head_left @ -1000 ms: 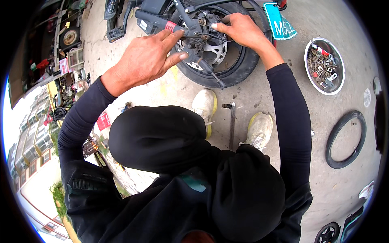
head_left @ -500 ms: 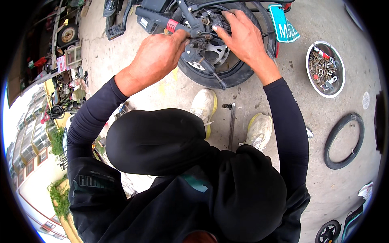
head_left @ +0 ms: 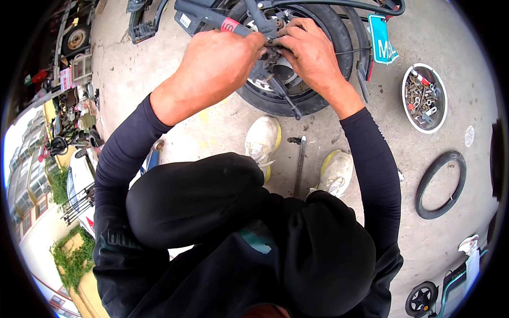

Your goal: The person adjusts the rear brake cable and caliper on a bicycle using a screwdriver and hands. They repeatedly tighten and loosen the cable tension, test the brake lever, and make small adjustments to the brake mechanism.

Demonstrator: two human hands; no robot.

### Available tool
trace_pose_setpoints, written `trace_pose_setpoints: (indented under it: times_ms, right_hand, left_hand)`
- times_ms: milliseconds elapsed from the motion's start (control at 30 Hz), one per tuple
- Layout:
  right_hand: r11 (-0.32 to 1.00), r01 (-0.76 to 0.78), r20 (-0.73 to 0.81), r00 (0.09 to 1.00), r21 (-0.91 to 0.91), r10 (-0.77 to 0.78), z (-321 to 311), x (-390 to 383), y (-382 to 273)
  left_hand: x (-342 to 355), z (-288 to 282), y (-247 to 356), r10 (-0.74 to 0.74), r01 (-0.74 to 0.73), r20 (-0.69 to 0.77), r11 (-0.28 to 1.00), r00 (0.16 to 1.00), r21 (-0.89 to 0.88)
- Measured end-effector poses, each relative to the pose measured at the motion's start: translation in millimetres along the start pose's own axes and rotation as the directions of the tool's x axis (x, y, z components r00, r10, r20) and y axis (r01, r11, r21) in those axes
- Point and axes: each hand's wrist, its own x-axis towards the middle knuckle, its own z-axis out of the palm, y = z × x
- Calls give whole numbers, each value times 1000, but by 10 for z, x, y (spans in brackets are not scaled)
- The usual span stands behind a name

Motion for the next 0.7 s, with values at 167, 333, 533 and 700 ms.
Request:
trace_pose_setpoints:
  times_ms: [167,333,533,700]
  right_hand:
    - [998,-52,20,998,28,51,-5,35,-58]
    - [998,-65,57,996,1,64,-77,44,-4]
    - [988,68,56,997,-138,-61,-26,90,-74]
    - [975,77,338,941,-210,-1,-213,291,-141]
  left_hand:
    - [-60,-54,29,38,-38,-1,998,999,50]
    - [-62,-548,-86,0,-5,-29,988,1000,-155]
    - [-875,185,-533,-347,358,270,219,898,-908]
    - [-1540,1420,-488,-611,394,539,-368,580,-842]
